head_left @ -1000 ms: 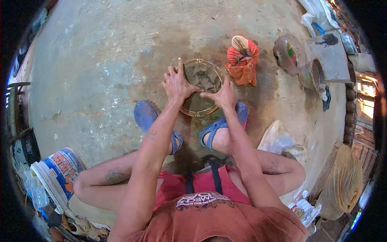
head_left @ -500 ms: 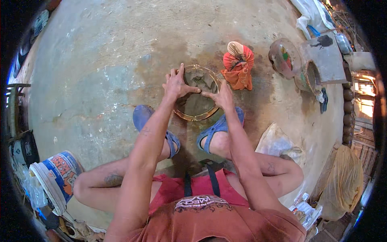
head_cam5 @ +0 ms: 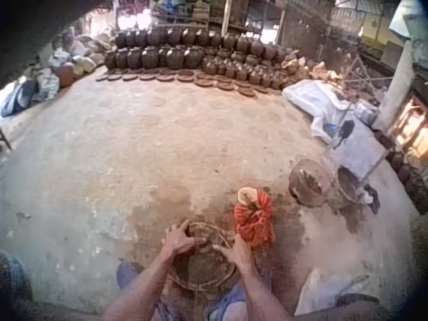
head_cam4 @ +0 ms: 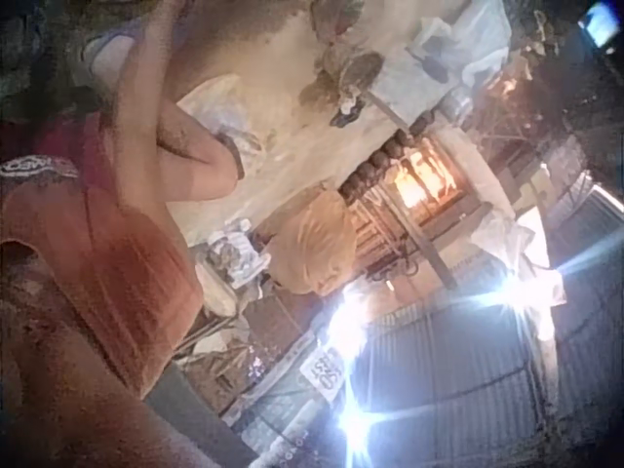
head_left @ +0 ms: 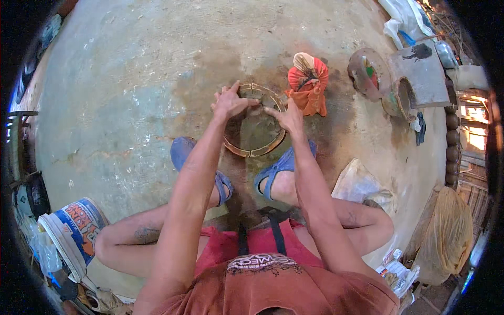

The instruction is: The person shapes a damp clay base inside a wooden hoop by hand and with a red tool, then picks up the hoop and turns around.

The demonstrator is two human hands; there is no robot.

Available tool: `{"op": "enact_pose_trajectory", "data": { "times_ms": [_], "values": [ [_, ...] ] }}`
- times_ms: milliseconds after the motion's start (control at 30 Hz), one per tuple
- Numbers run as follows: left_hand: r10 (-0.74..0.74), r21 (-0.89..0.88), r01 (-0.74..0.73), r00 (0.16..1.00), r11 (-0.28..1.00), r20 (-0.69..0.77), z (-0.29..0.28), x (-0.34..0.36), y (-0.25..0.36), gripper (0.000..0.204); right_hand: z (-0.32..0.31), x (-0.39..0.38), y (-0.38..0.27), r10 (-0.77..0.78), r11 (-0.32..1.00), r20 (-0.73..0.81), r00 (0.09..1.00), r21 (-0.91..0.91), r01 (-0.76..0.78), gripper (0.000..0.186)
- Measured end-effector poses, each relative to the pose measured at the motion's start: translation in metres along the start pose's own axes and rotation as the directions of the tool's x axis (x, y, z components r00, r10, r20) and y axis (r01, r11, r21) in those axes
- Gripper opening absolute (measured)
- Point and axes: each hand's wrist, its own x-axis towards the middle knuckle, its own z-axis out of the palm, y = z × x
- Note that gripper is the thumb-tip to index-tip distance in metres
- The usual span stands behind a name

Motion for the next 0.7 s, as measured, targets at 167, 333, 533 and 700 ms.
{"op": "enact_pose_trajectory", "data": {
  "times_ms": [167,333,533,700],
  "values": [
    [0.102,0.029,-0.1,0.99,0.995,-0.093,0.011,-0.002,-0.009,0.102,0.004,-0.002,-0.029,0.117,0.987,-0.121,0.986,-0.099,-0.129,0.094],
    [0.048,0.118,-0.038,0.995,0.992,-0.086,0.004,-0.014,0.009,0.094,-0.014,0.021,-0.003,0.003,0.999,0.195,0.981,0.052,-0.014,0.094],
    [0.113,0.074,-0.103,0.982,0.992,-0.15,0.011,-0.003,-0.002,0.095,0.01,0.008,-0.011,-0.036,0.996,-0.19,0.981,-0.082,0.02,0.098],
    [0.078,0.075,-0.07,0.991,0.995,-0.109,0.0,-0.008,0.001,0.097,-0.001,0.024,0.004,0.0,1.0,0.016,1.0,-0.029,0.001,0.092]
  ]
}}
